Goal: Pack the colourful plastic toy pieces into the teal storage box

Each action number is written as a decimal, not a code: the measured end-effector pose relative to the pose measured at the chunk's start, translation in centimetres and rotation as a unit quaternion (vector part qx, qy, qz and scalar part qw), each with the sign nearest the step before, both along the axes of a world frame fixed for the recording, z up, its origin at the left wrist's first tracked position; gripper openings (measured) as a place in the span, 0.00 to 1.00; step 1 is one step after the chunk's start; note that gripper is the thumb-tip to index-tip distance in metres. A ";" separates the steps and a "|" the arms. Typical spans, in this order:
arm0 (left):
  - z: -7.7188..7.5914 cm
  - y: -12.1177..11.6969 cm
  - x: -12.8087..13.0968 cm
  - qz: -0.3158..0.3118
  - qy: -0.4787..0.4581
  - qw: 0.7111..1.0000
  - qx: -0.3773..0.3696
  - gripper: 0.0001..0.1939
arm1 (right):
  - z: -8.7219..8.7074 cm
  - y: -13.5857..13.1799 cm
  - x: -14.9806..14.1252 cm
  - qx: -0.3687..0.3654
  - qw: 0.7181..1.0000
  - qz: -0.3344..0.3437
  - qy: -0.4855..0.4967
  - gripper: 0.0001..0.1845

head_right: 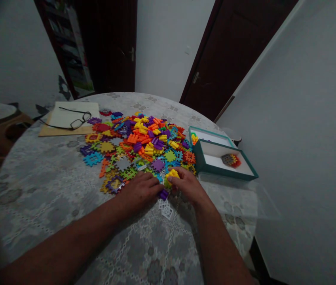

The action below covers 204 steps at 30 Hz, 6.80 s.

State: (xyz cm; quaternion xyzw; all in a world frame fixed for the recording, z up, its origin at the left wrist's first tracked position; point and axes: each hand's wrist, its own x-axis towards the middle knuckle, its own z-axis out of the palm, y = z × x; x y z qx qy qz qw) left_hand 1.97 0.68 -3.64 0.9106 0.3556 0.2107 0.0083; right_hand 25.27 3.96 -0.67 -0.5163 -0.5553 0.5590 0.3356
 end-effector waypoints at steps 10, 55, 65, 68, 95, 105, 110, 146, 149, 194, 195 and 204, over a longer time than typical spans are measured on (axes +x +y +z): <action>-0.5 1.1 -0.3 0.067 -0.042 0.997 0.023 0.06 | -0.3 0.1 0.8 -0.012 0.997 0.003 0.075 0.23; 0.6 3.3 -5.2 0.246 -0.221 0.940 0.081 0.06 | 9.5 24.5 11.0 0.071 0.886 -0.315 -0.332 0.26; 0.1 4.1 -5.6 0.289 -0.241 0.925 0.048 0.10 | 9.0 9.3 3.1 0.259 0.923 -0.037 -0.281 0.14; 0.7 4.1 -5.9 0.303 -0.279 0.910 0.039 0.12 | 5.8 0.8 -0.1 0.325 0.896 0.107 -0.284 0.15; -2.1 -3.4 -7.1 0.302 0.015 0.953 -0.011 0.48 | -7.5 -2.9 -4.2 0.471 0.810 0.005 -0.348 0.22; 0.6 1.3 -1.9 0.229 0.000 0.973 0.034 0.25 | -7.4 -1.6 -3.3 0.462 0.834 0.000 -0.302 0.18; 0.2 3.8 -1.0 0.168 -0.065 0.984 -0.001 0.11 | -6.5 -0.9 -2.6 0.445 0.851 -0.013 -0.280 0.12; 2.5 2.0 -3.2 0.173 -0.203 0.947 -0.179 0.06 | -3.4 -2.6 -2.1 0.378 0.910 -0.045 -0.163 0.15; 3.0 1.5 -3.1 0.117 -0.174 0.947 -0.245 0.07 | -3.1 -3.1 -2.2 0.406 0.903 0.001 -0.142 0.13; 2.6 0.0 -2.0 0.079 -0.073 0.934 -0.341 0.13 | -1.8 -3.1 -0.7 0.381 0.906 0.007 -0.183 0.19; 2.6 0.0 -2.0 0.084 -0.072 0.934 -0.339 0.13 | -1.8 -3.2 -0.8 0.377 0.907 0.025 -0.186 0.19; 2.6 -0.5 -1.5 0.098 -0.068 0.946 -0.300 0.27 | -0.7 -4.1 -0.7 0.313 0.921 0.120 -0.200 0.14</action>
